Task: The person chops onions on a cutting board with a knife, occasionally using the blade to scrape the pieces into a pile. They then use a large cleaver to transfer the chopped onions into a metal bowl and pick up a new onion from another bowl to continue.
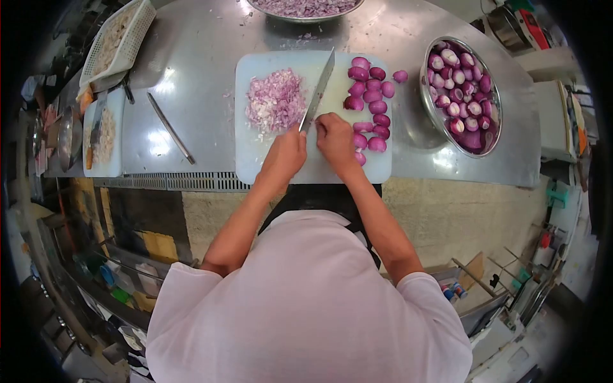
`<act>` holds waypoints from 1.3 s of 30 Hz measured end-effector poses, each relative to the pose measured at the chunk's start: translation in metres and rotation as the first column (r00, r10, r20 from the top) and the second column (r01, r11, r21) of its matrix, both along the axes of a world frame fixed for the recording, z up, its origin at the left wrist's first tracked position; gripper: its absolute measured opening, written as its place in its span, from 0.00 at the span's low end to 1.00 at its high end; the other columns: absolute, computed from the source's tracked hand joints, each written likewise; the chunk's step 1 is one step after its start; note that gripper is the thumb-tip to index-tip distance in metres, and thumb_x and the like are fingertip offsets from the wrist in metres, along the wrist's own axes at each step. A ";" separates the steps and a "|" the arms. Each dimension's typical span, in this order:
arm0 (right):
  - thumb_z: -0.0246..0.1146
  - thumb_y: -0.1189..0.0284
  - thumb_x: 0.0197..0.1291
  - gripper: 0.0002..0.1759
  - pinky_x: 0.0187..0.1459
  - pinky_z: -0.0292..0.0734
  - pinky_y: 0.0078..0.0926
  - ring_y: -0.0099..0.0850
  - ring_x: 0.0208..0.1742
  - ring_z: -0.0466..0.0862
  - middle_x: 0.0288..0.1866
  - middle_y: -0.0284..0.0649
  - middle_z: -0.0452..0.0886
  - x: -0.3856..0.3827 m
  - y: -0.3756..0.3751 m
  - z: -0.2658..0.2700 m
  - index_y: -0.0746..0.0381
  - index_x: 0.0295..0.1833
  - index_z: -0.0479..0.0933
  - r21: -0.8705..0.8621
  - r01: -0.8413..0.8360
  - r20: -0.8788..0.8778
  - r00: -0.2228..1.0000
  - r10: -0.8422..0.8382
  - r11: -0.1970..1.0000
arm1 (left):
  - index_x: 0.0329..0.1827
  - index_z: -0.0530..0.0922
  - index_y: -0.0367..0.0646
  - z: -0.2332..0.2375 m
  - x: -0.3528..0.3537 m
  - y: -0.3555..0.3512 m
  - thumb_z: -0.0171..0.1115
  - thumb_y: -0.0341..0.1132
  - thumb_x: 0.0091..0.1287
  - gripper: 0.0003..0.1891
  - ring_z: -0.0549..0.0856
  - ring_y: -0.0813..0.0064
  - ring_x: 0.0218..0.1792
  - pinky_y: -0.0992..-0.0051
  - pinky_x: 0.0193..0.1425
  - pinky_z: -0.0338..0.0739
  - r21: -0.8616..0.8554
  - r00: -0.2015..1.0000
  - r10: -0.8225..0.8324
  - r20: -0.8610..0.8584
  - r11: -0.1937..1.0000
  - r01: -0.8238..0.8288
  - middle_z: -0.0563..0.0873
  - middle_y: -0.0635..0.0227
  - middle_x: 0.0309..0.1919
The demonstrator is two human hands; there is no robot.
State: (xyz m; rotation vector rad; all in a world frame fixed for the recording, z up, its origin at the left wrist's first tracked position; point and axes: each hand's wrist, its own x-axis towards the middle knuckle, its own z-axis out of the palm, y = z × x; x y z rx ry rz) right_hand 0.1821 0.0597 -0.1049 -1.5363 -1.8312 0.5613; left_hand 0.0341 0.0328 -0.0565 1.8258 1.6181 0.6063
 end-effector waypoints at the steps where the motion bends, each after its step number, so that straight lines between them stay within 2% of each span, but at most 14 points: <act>1: 0.60 0.84 0.52 0.07 0.43 0.77 0.47 0.52 0.39 0.82 0.34 0.52 0.81 0.009 0.004 0.003 0.66 0.36 0.80 0.082 0.044 -0.051 0.998 -0.040 0.996 | 0.46 0.74 0.33 0.027 0.003 0.006 0.47 0.38 0.79 0.14 0.81 0.43 0.22 0.53 0.28 0.74 -0.220 0.995 0.056 0.085 0.975 -0.036 0.80 0.44 0.22; 2: 0.61 0.84 0.52 0.06 0.43 0.77 0.46 0.52 0.39 0.82 0.35 0.51 0.81 0.018 0.008 0.007 0.66 0.36 0.80 0.162 0.085 -0.110 0.992 -0.068 0.983 | 0.45 0.73 0.33 0.042 0.003 0.009 0.48 0.38 0.79 0.14 0.80 0.36 0.26 0.50 0.32 0.74 -0.430 0.979 0.133 0.155 0.901 -0.055 0.80 0.41 0.23; 3: 0.61 0.84 0.52 0.07 0.44 0.77 0.46 0.51 0.40 0.82 0.36 0.51 0.81 0.030 0.016 0.009 0.66 0.38 0.81 0.155 0.131 -0.105 0.988 -0.115 0.979 | 0.45 0.73 0.33 0.039 0.000 0.005 0.48 0.38 0.79 0.14 0.80 0.36 0.26 0.50 0.32 0.74 -0.423 0.977 0.150 0.153 0.903 -0.072 0.80 0.41 0.23; 5: 0.62 0.84 0.52 0.08 0.45 0.77 0.46 0.51 0.42 0.82 0.38 0.50 0.82 0.048 0.026 0.017 0.66 0.39 0.81 0.143 0.179 -0.106 0.981 -0.165 0.973 | 0.49 0.75 0.30 0.028 -0.004 -0.017 0.48 0.36 0.78 0.15 0.81 0.47 0.16 0.54 0.22 0.75 -0.257 0.985 0.008 0.174 0.966 0.037 0.82 0.42 0.21; 7: 0.63 0.84 0.53 0.12 0.48 0.77 0.44 0.50 0.46 0.82 0.41 0.50 0.82 0.060 0.031 0.029 0.65 0.44 0.83 0.161 0.191 0.112 0.971 -0.210 0.968 | 0.49 0.74 0.30 0.027 -0.012 -0.032 0.47 0.38 0.78 0.15 0.79 0.46 0.15 0.54 0.22 0.75 -0.326 0.973 0.011 0.231 0.943 0.067 0.81 0.44 0.20; 9: 0.63 0.84 0.54 0.12 0.49 0.77 0.44 0.50 0.47 0.81 0.42 0.49 0.82 0.064 0.035 0.018 0.65 0.45 0.83 0.128 0.152 0.125 0.978 -0.168 0.980 | 0.49 0.74 0.31 0.020 -0.027 -0.039 0.49 0.39 0.78 0.16 0.79 0.46 0.17 0.54 0.26 0.76 -0.426 0.963 0.140 0.232 0.904 -0.029 0.80 0.45 0.19; 10: 0.63 0.83 0.54 0.13 0.51 0.77 0.43 0.50 0.49 0.81 0.43 0.48 0.82 0.061 0.034 0.016 0.65 0.46 0.83 0.090 0.105 0.130 0.985 -0.116 0.990 | 0.48 0.74 0.31 0.013 -0.039 -0.036 0.50 0.37 0.78 0.15 0.81 0.42 0.22 0.52 0.31 0.75 -0.375 0.973 0.136 0.189 0.925 -0.057 0.81 0.42 0.21; 13: 0.63 0.83 0.54 0.13 0.51 0.77 0.44 0.51 0.48 0.81 0.43 0.47 0.82 0.038 0.027 0.015 0.64 0.46 0.84 0.004 0.083 0.065 0.994 -0.083 0.997 | 0.49 0.75 0.31 0.017 -0.060 -0.021 0.51 0.35 0.76 0.13 0.82 0.38 0.29 0.50 0.34 0.74 -0.257 0.987 0.124 0.102 0.962 -0.094 0.82 0.40 0.24; 16: 0.64 0.82 0.54 0.13 0.49 0.78 0.44 0.50 0.48 0.81 0.44 0.47 0.82 0.012 0.018 0.015 0.62 0.46 0.84 0.002 -0.016 0.055 0.998 0.016 1.000 | 0.51 0.77 0.31 0.057 -0.051 -0.020 0.51 0.33 0.75 0.13 0.82 0.36 0.31 0.48 0.35 0.74 -0.242 0.994 0.105 -0.020 0.964 -0.107 0.82 0.38 0.25; 20: 0.62 0.81 0.54 0.11 0.46 0.78 0.46 0.50 0.44 0.81 0.43 0.47 0.81 -0.013 0.015 0.022 0.63 0.44 0.82 -0.048 -0.053 0.123 0.991 0.059 0.997 | 0.54 0.77 0.31 0.041 -0.040 -0.022 0.51 0.32 0.74 0.14 0.83 0.36 0.30 0.47 0.36 0.75 -0.154 0.994 0.051 -0.099 0.986 -0.066 0.82 0.37 0.24; 22: 0.62 0.81 0.55 0.09 0.46 0.78 0.47 0.50 0.43 0.81 0.41 0.47 0.80 -0.017 0.020 0.025 0.64 0.42 0.82 -0.070 -0.045 0.180 0.982 0.057 0.997 | 0.55 0.76 0.30 0.037 -0.039 -0.019 0.51 0.31 0.73 0.14 0.82 0.35 0.29 0.46 0.36 0.76 -0.159 0.990 -0.064 -0.122 0.986 0.044 0.81 0.37 0.23; 29: 0.61 0.77 0.57 0.07 0.44 0.78 0.48 0.50 0.42 0.80 0.40 0.47 0.79 -0.015 0.016 0.020 0.62 0.41 0.82 -0.059 -0.043 0.144 0.988 0.051 0.997 | 0.53 0.75 0.30 0.035 -0.042 -0.025 0.51 0.29 0.72 0.13 0.83 0.37 0.28 0.44 0.34 0.75 -0.134 0.979 -0.114 -0.169 0.987 0.092 0.81 0.38 0.22; 31: 0.61 0.77 0.58 0.06 0.43 0.78 0.48 0.50 0.42 0.80 0.39 0.47 0.79 -0.012 0.012 0.019 0.63 0.40 0.82 -0.066 -0.038 0.134 0.990 0.047 0.997 | 0.51 0.75 0.30 0.057 -0.040 -0.030 0.51 0.29 0.72 0.11 0.83 0.38 0.28 0.45 0.34 0.75 -0.163 0.979 -0.135 -0.153 0.981 0.110 0.81 0.39 0.21; 39: 0.61 0.79 0.57 0.06 0.42 0.78 0.48 0.50 0.40 0.80 0.36 0.48 0.78 -0.013 0.012 0.008 0.63 0.38 0.82 0.022 -0.008 0.048 0.999 0.007 1.000 | 0.52 0.75 0.30 0.040 -0.042 -0.027 0.51 0.29 0.72 0.12 0.83 0.37 0.29 0.45 0.34 0.75 -0.181 0.971 -0.159 -0.177 0.975 0.126 0.81 0.38 0.22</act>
